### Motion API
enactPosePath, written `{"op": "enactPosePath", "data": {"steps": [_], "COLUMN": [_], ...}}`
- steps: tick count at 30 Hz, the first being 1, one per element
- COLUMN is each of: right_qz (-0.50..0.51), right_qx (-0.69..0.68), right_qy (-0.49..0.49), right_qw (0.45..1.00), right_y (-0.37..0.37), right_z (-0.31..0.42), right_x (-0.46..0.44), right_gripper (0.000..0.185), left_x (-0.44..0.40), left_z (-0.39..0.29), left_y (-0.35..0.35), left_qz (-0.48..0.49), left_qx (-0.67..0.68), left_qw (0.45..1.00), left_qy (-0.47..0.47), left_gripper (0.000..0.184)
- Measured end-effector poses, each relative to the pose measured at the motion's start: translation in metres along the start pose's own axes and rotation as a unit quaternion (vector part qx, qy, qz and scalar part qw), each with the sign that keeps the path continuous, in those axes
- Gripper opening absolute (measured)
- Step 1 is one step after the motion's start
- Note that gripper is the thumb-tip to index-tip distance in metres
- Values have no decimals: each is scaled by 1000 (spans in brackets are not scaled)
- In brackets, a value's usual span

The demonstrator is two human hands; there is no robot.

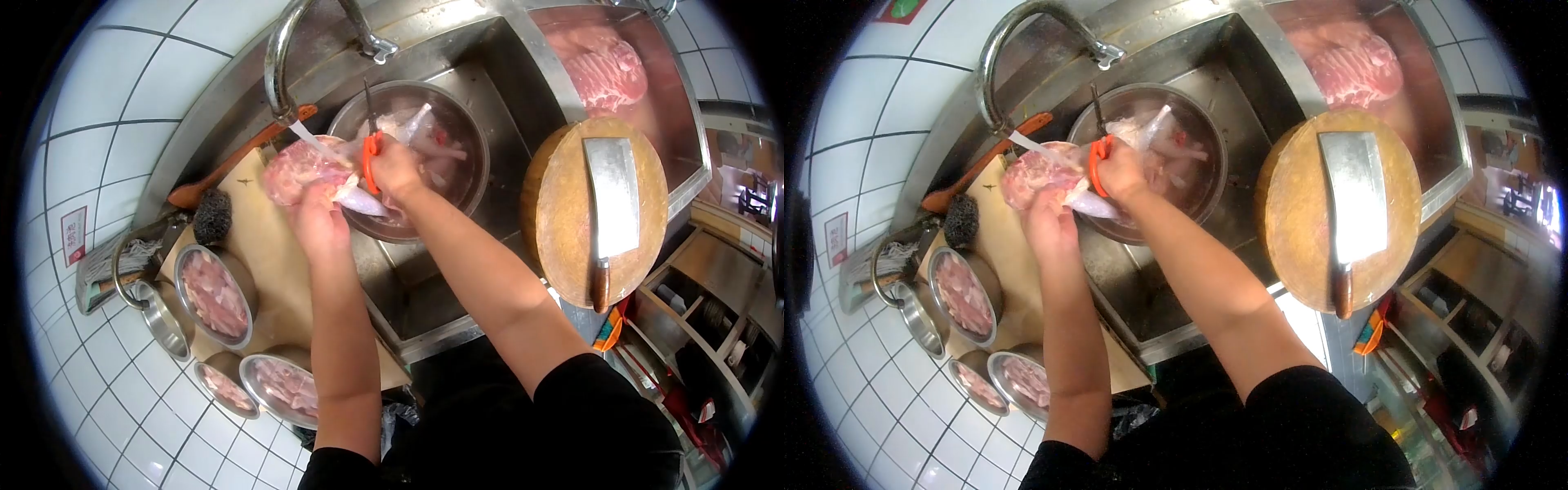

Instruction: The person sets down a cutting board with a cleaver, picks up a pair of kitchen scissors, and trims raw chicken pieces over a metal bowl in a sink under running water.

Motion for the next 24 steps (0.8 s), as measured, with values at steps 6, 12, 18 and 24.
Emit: {"op": "enactPosePath", "data": {"steps": [6,12,18,24], "right_qz": [-56,-78,-81,-48], "right_qx": [306,419,479,495], "right_qy": [104,287,302,303], "right_qw": [945,858,820,813], "right_y": [41,39,36,39], "right_z": [9,6,13,26], "right_x": [40,36,25,18], "right_gripper": [67,71,64,57], "left_x": [-16,-12,-16,-11], "left_z": [-8,-19,-14,-14], "left_y": [2,-11,-6,-4], "left_qz": [19,24,20,24], "left_qx": [31,18,8,-22], "left_qw": [999,999,1000,999], "left_qy": [-32,-33,-10,31], "left_gripper": [47,42,38,35]}}
Point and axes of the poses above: each hand's wrist, its own x-axis away from the middle knuckle, its own y-axis out of the back of the hand, z = x × y, the point moved 5 cm from there along -x, towards the middle knuckle, and after that the axes turned 9 degrees about -y, right-handed, at the moved point
